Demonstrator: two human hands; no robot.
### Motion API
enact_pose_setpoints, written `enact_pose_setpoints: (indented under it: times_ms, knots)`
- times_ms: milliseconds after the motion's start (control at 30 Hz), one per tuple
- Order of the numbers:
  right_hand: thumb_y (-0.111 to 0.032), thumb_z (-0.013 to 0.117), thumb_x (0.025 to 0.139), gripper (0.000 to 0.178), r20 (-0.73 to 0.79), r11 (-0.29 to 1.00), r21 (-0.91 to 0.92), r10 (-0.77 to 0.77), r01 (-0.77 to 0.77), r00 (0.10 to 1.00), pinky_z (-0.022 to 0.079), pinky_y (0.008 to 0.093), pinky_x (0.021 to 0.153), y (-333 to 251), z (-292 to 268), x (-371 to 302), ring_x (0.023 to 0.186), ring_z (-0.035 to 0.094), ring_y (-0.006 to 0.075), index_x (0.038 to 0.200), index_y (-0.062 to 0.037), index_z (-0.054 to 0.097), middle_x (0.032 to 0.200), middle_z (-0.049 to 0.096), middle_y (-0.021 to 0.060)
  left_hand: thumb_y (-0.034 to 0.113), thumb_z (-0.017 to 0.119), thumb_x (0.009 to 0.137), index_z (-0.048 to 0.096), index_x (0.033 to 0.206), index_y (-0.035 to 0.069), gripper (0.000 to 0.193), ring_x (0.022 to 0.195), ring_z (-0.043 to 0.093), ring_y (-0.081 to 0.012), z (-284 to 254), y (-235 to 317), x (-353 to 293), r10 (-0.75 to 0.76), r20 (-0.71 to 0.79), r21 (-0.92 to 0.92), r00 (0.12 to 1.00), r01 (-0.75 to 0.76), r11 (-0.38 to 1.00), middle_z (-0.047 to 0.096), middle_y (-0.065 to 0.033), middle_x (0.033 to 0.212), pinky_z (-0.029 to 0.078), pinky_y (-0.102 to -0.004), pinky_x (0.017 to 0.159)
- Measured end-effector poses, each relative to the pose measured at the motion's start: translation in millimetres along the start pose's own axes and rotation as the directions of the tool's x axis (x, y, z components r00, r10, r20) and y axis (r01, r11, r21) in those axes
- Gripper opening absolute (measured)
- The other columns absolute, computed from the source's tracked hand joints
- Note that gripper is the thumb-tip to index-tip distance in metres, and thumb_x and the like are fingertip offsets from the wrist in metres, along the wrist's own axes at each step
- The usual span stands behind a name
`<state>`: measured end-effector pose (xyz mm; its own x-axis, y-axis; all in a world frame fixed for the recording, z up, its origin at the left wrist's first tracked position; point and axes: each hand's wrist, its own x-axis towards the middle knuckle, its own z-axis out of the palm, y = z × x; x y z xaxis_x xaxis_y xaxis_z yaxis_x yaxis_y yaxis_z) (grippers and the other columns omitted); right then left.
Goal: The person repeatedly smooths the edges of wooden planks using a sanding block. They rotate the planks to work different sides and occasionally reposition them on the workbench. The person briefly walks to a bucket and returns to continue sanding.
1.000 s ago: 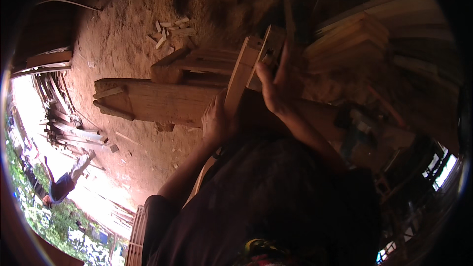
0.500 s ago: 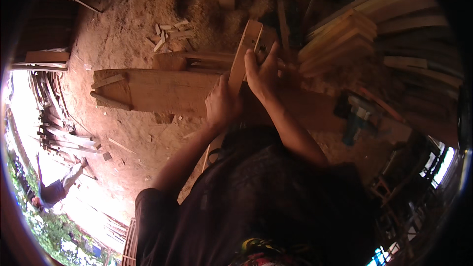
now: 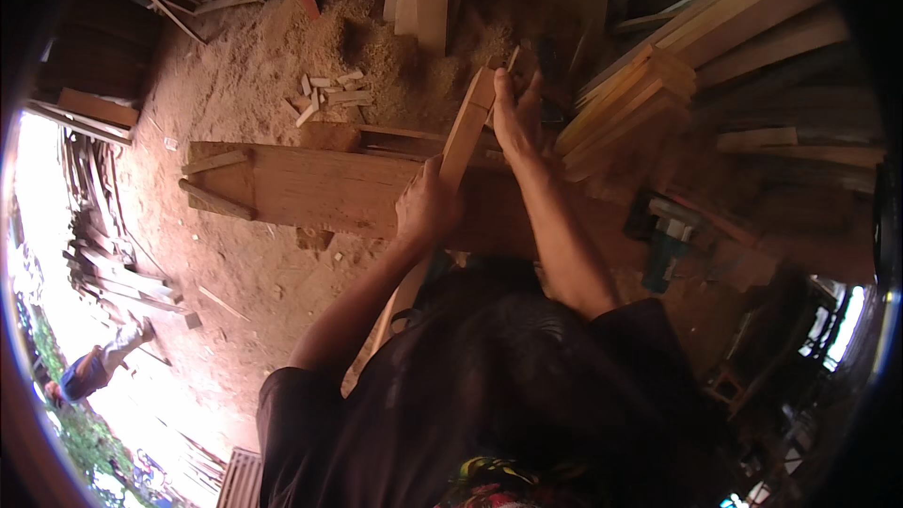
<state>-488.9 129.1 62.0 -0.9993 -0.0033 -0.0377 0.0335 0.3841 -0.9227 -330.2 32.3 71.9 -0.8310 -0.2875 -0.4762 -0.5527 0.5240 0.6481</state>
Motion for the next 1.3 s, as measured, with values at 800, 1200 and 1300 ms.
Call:
enact_pose_setpoints:
  times_ms: [800,1200,1300]
  knots:
    - [-0.06,0.055,0.1,0.095,0.011,0.94,0.047,0.339,-0.339,0.941,0.021,0.0452,0.126,36.8,-41.9,-0.3,0.157,0.021,0.0371,0.166,-0.0049,0.014,0.169,0.019,0.0254,0.017,0.063,0.084,0.039,0.15,0.011,0.07,0.116,0.061,-0.0497,17.4,-17.0,-0.8,0.137,-0.052,-0.11,0.989,-0.143,0.984,0.065,-0.0297,0.123,0.049,-0.0596,0.098]
    - [-0.043,0.055,0.107,0.081,-0.104,0.943,0.298,0.188,-0.15,0.977,0.027,0.0421,0.123,18.7,-155.2,-148.8,0.151,0.031,0.0325,0.163,0.0014,0.017,0.165,0.028,0.0223,0.034,0.078,0.088,0.025,0.16,0.008,0.094,0.133,0.054,-0.0439,-4.6,19.0,75.8,0.234,-0.026,-0.102,0.972,-0.235,0.967,0.056,-0.0285,0.142,0.046,-0.0522,0.108]
    - [-0.041,0.055,0.107,0.079,-0.15,0.944,0.293,0.201,-0.151,0.968,0.029,0.0425,0.122,14.4,-158.6,-169.8,0.15,0.033,0.0324,0.163,0.0012,0.017,0.163,0.03,0.0235,0.035,0.084,0.086,0.019,0.164,0.01,0.104,0.139,0.051,-0.0385,-2.6,-21.1,62.5,0.445,-0.07,-0.232,0.893,-0.449,0.863,0.048,-0.0253,0.151,0.047,-0.0492,0.109]
